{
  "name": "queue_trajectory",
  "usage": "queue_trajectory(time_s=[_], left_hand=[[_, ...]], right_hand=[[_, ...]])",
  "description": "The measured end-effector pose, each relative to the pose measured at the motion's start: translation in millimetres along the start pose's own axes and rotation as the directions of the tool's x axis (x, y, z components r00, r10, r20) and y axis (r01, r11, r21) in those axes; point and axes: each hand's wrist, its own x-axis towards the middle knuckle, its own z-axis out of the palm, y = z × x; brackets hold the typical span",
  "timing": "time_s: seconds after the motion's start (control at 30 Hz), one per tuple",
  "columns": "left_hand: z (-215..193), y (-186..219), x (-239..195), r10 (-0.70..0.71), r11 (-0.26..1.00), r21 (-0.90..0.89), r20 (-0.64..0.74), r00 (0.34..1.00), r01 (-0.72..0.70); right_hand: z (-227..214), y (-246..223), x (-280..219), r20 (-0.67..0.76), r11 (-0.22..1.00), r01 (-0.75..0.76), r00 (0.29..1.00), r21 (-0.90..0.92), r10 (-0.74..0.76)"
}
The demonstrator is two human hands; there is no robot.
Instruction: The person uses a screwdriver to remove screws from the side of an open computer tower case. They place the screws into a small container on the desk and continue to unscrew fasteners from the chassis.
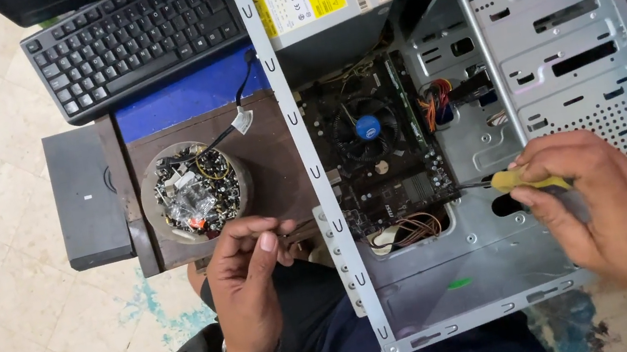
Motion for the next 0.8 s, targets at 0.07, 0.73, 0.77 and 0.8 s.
queue_trajectory(time_s=[0.07, 0.73, 0.77, 0.8], left_hand=[[0.9, 0.7, 0.1, -0.003, 1.000, 0.030, 0.000, 1.000, 0.003], [125.3, 67.7, 39.4, 0.148, 0.530, 0.521, 0.720, 0.678, -0.669], [133.8, 66.3, 44.1, 0.045, 0.517, 0.555, 0.743, 0.668, -0.652], [142.5, 64.9, 49.4, -0.059, 0.499, 0.586, 0.758, 0.650, -0.638]], right_hand=[[-4.5, -2.5, 2.5, 0.025, 1.000, 0.014, 1.000, -0.013, -0.014], [-6.8, 9.5, 25.9, -0.145, 0.936, 0.275, 0.958, 0.220, -0.247], [-9.6, 6.6, 27.6, -0.186, 0.938, 0.300, 0.945, 0.175, -0.268], [-12.3, 4.0, 29.7, -0.227, 0.937, 0.324, 0.929, 0.128, -0.290]])
